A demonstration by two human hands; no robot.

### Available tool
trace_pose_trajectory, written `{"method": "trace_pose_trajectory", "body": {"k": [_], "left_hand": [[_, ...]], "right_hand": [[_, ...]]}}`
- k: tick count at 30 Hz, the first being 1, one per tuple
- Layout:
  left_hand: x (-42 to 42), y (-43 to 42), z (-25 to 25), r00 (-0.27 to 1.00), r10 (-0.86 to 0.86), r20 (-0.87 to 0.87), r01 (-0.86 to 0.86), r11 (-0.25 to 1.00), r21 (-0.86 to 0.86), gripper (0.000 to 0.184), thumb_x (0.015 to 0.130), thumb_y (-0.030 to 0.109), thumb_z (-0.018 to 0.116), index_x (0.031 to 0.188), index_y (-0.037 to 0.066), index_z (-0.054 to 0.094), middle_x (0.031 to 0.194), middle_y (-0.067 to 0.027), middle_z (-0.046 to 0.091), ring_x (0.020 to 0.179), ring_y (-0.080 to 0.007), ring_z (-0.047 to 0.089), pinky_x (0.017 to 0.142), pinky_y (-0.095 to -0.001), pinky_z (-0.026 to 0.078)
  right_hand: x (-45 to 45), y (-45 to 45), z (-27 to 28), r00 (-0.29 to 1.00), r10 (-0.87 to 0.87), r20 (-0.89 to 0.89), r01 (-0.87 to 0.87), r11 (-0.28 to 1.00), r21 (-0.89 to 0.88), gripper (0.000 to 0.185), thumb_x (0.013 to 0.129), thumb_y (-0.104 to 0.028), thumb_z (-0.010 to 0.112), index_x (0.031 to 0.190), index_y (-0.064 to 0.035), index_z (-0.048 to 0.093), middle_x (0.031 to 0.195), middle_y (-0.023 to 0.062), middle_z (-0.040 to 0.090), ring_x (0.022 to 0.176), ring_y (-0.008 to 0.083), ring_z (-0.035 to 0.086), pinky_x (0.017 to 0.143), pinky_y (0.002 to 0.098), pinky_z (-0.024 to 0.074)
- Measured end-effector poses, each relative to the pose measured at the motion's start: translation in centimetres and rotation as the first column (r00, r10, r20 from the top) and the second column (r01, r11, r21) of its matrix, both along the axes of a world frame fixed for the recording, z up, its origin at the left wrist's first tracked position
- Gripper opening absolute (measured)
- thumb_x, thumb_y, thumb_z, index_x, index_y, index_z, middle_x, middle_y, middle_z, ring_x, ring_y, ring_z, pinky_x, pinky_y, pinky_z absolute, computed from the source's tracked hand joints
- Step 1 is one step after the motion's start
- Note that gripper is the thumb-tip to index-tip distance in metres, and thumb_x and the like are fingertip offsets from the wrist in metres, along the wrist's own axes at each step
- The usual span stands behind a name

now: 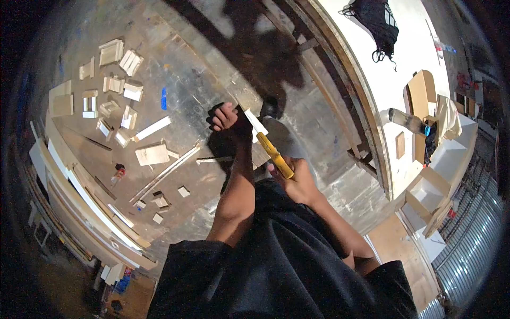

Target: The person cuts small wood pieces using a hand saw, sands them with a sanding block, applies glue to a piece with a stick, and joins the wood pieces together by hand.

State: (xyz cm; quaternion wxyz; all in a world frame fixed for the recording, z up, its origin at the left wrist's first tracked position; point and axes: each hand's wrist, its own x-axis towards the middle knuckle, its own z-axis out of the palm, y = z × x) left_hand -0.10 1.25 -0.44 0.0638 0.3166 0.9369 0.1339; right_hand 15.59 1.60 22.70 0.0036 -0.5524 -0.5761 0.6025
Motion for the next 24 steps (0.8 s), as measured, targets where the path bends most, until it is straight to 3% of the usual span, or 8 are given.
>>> {"method": "trace_pose_trajectory", "body": {"k": [3, 11, 13, 14, 17, 19, 22, 24], "left_hand": [[-0.5, 0.2, 0.2, 0.998, 0.032, 0.052, -0.032, 0.999, -0.004, 0.032, 0.085, 0.02, 0.064, 0.116, 0.02, 0.057, 0.111, -0.0059, 0.055, 0.106, -0.0306, 0.052, 0.088, -0.0439, 0.037], [0.6, -0.6, -0.2, 0.993, 0.016, -0.119, -0.011, 0.999, 0.045, 0.033, 0.079, 0.018, 0.066, 0.111, 0.022, 0.058, 0.108, -0.006, 0.054, 0.099, -0.0303, 0.053, 0.082, -0.0464, 0.038], [0.3, -0.1, -1.0, 0.99, 0.046, -0.136, -0.045, 0.999, 0.014, 0.033, 0.08, 0.018, 0.066, 0.112, 0.024, 0.057, 0.107, -0.0045, 0.054, 0.097, -0.0299, 0.054, 0.083, -0.046, 0.039], [0.1, -0.1, -1.9, 0.98, 0.049, -0.195, -0.049, 0.999, 0.003, 0.033, 0.081, 0.018, 0.066, 0.112, 0.024, 0.057, 0.106, -0.0038, 0.054, 0.094, -0.03, 0.054, 0.081, -0.0454, 0.038], [0.0, -0.6, 0.8, 0.998, -0.022, -0.067, 0.021, 1.0, -0.014, 0.032, 0.081, 0.017, 0.065, 0.112, 0.024, 0.057, 0.106, -0.0043, 0.054, 0.096, -0.0298, 0.054, 0.079, -0.0438, 0.037], [0.3, 0.2, 0.1, 0.995, -0.015, -0.102, 0.021, 0.998, 0.057, 0.034, 0.078, 0.016, 0.067, 0.11, 0.023, 0.057, 0.106, -0.0056, 0.054, 0.098, -0.0302, 0.052, 0.078, -0.0434, 0.036], [0.3, 0.0, -0.6, 0.99, 0.066, -0.125, -0.053, 0.992, 0.112, 0.042, 0.069, 0.013, 0.071, 0.107, 0.023, 0.056, 0.106, -0.0068, 0.054, 0.1, -0.0317, 0.051, 0.08, -0.0455, 0.035], [0.1, -0.1, -1.9, 0.978, 0.065, -0.199, -0.048, 0.995, 0.089, 0.036, 0.074, 0.016, 0.069, 0.108, 0.023, 0.056, 0.106, -0.0064, 0.054, 0.097, -0.0316, 0.052, 0.077, -0.0438, 0.036]], "right_hand": [[-0.2, 0.1, -0.4, 1.0, 0.001, 0.001, -0.001, 1.0, -0.011, 0.036, 0.097, -0.033, 0.069, 0.089, 0.0019, 0.062, 0.066, 0.008, 0.049, 0.065, 0.0143, 0.044, 0.06, 0.0355, 0.0413], [3.0, -2.0, 3.8, 0.999, -0.007, 0.038, 0.008, 1.0, -0.017, 0.036, 0.098, -0.032, 0.068, 0.091, 0.0028, 0.064, 0.068, 0.0071, 0.055, 0.067, 0.0119, 0.048, 0.059, 0.0349, 0.0417], [3.5, -2.1, 3.2, 0.996, -0.086, 0.02, 0.086, 0.995, -0.046, 0.03, 0.094, -0.026, 0.069, 0.096, 0.0041, 0.068, 0.073, 0.0257, 0.063, 0.063, 0.0294, 0.06, 0.064, 0.0418, 0.048], [3.1, -2.2, 1.9, 0.996, -0.09, -0.008, 0.09, 0.994, 0.061, 0.031, 0.095, -0.027, 0.068, 0.094, 0.0042, 0.068, 0.071, 0.0249, 0.062, 0.062, 0.029, 0.059, 0.063, 0.0407, 0.0478], [0.5, 0.2, -0.3, 0.996, 0.017, 0.089, -0.018, 1.0, 0.015, 0.028, 0.096, -0.024, 0.068, 0.093, 0.0038, 0.069, 0.068, 0.0207, 0.062, 0.064, 0.0234, 0.061, 0.062, 0.0402, 0.0476], [1.8, -0.7, 1.1, 0.992, 0.027, 0.125, -0.032, 0.999, 0.037, 0.027, 0.096, -0.023, 0.069, 0.097, 0.0042, 0.069, 0.072, 0.0189, 0.065, 0.068, 0.0194, 0.062, 0.065, 0.0402, 0.0488], [4.4, -3.1, 4.3, 0.983, -0.148, -0.106, 0.152, 0.988, 0.033, 0.036, 0.097, -0.029, 0.067, 0.106, 0.0064, 0.067, 0.08, 0.0244, 0.068, 0.071, 0.024, 0.064, 0.07, 0.0404, 0.0506], [3.3, -2.3, 2.4, 0.996, -0.082, -0.045, 0.083, 0.996, 0.032, 0.035, 0.097, -0.028, 0.068, 0.105, 0.0062, 0.067, 0.079, 0.0246, 0.067, 0.07, 0.0228, 0.063, 0.069, 0.0406, 0.0503]]}}
